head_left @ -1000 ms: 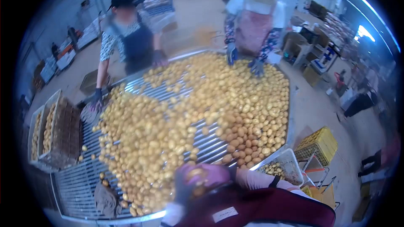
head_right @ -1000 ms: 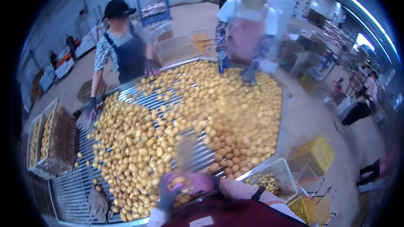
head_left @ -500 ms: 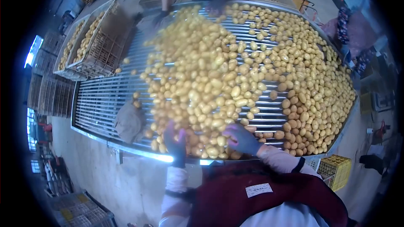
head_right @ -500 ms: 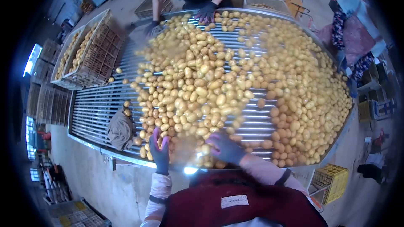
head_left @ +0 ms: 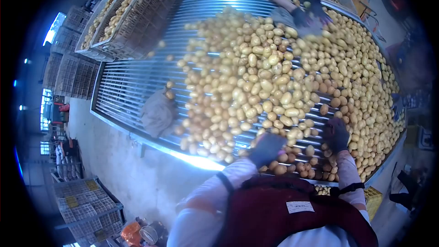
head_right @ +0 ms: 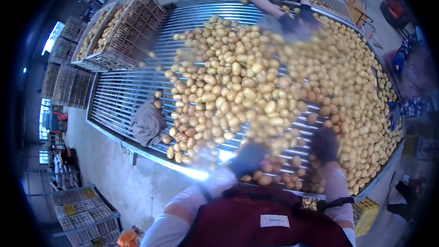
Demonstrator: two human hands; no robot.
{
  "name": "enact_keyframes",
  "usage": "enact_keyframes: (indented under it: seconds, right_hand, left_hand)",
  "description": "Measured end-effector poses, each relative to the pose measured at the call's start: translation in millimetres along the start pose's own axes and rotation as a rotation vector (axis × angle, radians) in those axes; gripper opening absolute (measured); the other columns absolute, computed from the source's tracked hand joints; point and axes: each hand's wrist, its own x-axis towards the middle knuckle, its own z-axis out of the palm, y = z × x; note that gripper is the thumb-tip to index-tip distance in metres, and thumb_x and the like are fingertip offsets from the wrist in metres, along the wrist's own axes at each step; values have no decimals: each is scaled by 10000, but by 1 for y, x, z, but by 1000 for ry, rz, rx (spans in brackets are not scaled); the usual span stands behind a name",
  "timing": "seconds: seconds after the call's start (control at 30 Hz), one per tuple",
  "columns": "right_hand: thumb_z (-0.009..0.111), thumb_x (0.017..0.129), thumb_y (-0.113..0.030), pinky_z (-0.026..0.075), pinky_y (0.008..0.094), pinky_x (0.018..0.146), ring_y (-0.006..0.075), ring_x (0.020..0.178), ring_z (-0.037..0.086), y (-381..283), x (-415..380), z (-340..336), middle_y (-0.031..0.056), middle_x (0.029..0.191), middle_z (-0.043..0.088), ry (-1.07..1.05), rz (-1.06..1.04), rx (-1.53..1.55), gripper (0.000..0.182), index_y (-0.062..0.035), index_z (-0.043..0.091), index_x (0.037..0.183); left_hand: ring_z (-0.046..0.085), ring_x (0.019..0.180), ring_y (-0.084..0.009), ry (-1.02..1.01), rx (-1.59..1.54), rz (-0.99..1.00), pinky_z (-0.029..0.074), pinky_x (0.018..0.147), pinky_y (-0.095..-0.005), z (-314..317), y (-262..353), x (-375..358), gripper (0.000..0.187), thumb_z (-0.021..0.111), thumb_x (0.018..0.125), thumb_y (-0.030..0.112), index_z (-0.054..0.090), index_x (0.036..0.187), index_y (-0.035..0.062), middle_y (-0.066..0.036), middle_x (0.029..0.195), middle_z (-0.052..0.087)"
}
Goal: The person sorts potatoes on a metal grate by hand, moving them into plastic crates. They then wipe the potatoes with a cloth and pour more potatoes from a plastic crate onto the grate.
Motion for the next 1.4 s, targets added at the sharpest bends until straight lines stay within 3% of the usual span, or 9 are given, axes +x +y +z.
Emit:
enact_keyframes:
  seconds: [0.2,0.3,0.37,0.53,0.67,1.1,1.2,1.33,1.4]
  right_hand:
    - [598,925,-99,463,348,1004,192,1173,581,15,-20,-19,102,1262,625,133,519,835,371,3,592,1282]
    - [589,939,-158,460,342,1009,202,1168,581,10,-50,-23,100,1248,624,262,555,1035,394,15,580,1292]
    - [593,945,-204,472,326,975,185,1096,591,21,-62,-11,102,1206,624,137,462,1014,419,27,571,1294]
    - [611,912,-136,515,316,851,152,967,603,-58,-43,-1,82,1121,621,-186,547,868,356,-29,605,1251]
    - [597,841,-95,515,385,828,243,969,638,-149,-22,15,103,1078,674,-141,-219,636,297,-68,672,1127]
    - [564,874,-121,513,404,882,306,1071,608,-156,12,50,91,1147,654,-394,-436,293,371,-203,662,1223]
    - [517,951,-188,484,423,921,295,1106,612,-207,11,111,114,1215,648,-616,-542,117,356,-173,644,1283]
    - [483,995,-261,469,415,949,282,1207,583,-228,16,96,127,1295,628,-683,-605,89,364,-152,631,1310]
    - [516,987,-255,472,396,966,268,1232,568,-213,16,88,124,1306,611,-895,-223,429,396,-149,589,1362]
  left_hand:
    - [620,1015,-221,608,-778,285,512,879,-383,-1,-40,-13,279,639,960,208,598,1201,72,-101,1155,605]
    - [571,1071,-224,1082,-959,-328,471,936,-361,-78,-52,-89,151,577,984,153,636,1073,46,-99,1124,599]
    - [592,1015,-270,1152,57,-342,471,925,-403,-100,-105,-124,160,614,915,112,665,1056,55,-116,1038,628]
    - [652,919,-379,762,345,-636,530,827,-476,-97,-175,-124,547,821,740,394,679,1196,128,-164,959,668]
    - [696,915,-363,478,212,-712,552,809,-450,-122,-159,-112,641,852,713,417,671,1245,108,-181,976,704]
    - [601,816,-177,907,73,-274,506,728,-317,-22,-213,-115,309,786,834,222,668,1070,62,-49,930,644]
    - [547,746,-46,863,-1113,-449,466,681,-221,-21,-219,-109,112,729,918,163,677,996,102,59,852,627]
    - [577,808,-61,951,-1170,-324,476,712,-227,-31,-174,-107,108,722,916,152,683,1002,99,43,908,642]
    - [580,831,-66,851,-936,-392,480,711,-233,-33,-175,-102,128,727,907,167,689,999,87,38,920,642]
